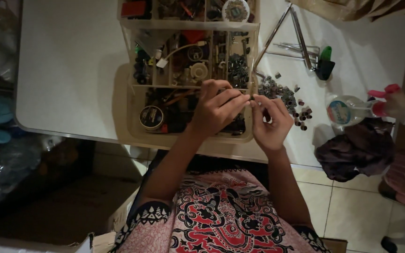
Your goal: The person sorts small metallic parts from a compartmentalized plastic organizer onto a white table. They repeatedly pick up individual pieces, examine them, and place them into a growing pile on the table surface.
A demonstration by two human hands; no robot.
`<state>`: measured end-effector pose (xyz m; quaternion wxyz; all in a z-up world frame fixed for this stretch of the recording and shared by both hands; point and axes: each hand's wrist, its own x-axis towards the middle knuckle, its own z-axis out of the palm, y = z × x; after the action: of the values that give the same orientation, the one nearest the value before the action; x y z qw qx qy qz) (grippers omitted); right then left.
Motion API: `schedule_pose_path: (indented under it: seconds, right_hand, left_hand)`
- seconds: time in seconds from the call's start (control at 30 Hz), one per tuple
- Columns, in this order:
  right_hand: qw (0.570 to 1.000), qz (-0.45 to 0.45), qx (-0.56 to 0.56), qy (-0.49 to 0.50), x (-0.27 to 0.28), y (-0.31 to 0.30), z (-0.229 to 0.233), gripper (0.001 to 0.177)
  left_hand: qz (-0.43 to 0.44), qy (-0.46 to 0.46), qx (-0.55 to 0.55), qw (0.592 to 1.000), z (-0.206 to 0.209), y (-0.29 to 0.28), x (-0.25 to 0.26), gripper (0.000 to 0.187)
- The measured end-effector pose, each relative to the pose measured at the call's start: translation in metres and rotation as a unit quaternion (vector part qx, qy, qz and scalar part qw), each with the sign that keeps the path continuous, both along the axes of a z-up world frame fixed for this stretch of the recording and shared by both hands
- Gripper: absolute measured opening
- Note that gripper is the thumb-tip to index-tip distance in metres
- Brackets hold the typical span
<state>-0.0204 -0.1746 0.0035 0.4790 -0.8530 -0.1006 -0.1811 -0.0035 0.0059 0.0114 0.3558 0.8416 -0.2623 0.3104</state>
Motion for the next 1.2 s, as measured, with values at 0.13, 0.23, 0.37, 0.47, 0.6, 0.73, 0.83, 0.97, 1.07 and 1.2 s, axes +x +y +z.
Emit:
schedule_pose_path:
  seconds: [0.13, 0.23, 0.37, 0.47, 0.6, 0.73, 0.83, 0.97, 1.07, 1.2]
  right_hand:
    - [1.0, 0.017, 0.002, 0.009, 0.004, -0.001, -0.001, 0.018]
    - [0.999, 0.038, 0.004, 0.011, 0.004, -0.003, -0.001, 0.022]
    - [0.998, 0.051, 0.025, 0.009, 0.0, -0.012, -0.013, 0.028]
    - [1.0, 0.021, 0.021, -0.001, -0.006, -0.027, -0.035, 0.028]
    - [1.0, -0.006, -0.013, -0.012, -0.023, -0.053, -0.067, 0.03]
    - [0.999, -0.031, 0.015, 0.026, -0.04, -0.07, -0.1, 0.028]
    - [0.996, -0.064, 0.009, 0.065, -0.053, -0.077, -0.116, 0.027]
    - [0.995, -0.06, 0.031, 0.08, -0.057, -0.078, -0.122, 0.031]
    - [0.996, -0.048, 0.041, 0.07, -0.053, -0.077, -0.122, 0.032]
    - [0.991, -0.047, 0.068, 0.104, -0.054, -0.076, -0.12, 0.033]
  left_hand:
    - [0.003, 0.01, 0.002, 1.0, -0.007, 0.0, 0.0, 0.021]
    - [0.03, 0.011, 0.003, 0.999, -0.019, -0.002, 0.001, 0.019]
    - [0.103, 0.015, 0.003, 0.995, -0.038, -0.002, 0.007, 0.018]
    - [0.15, 0.033, 0.012, 0.988, -0.046, -0.001, 0.008, 0.019]
    - [0.164, 0.051, 0.017, 0.985, -0.042, 0.0, 0.009, 0.018]
    - [0.175, 0.067, 0.026, 0.982, -0.03, 0.0, 0.005, 0.013]
    - [0.168, 0.07, 0.011, 0.983, -0.024, -0.001, 0.005, 0.015]
    - [0.139, 0.072, -0.013, 0.988, -0.018, 0.001, 0.001, 0.019]
    - [0.137, 0.061, -0.001, 0.989, -0.012, -0.001, 0.001, 0.02]
    - [0.141, 0.062, 0.007, 0.988, -0.008, -0.001, 0.0, 0.021]
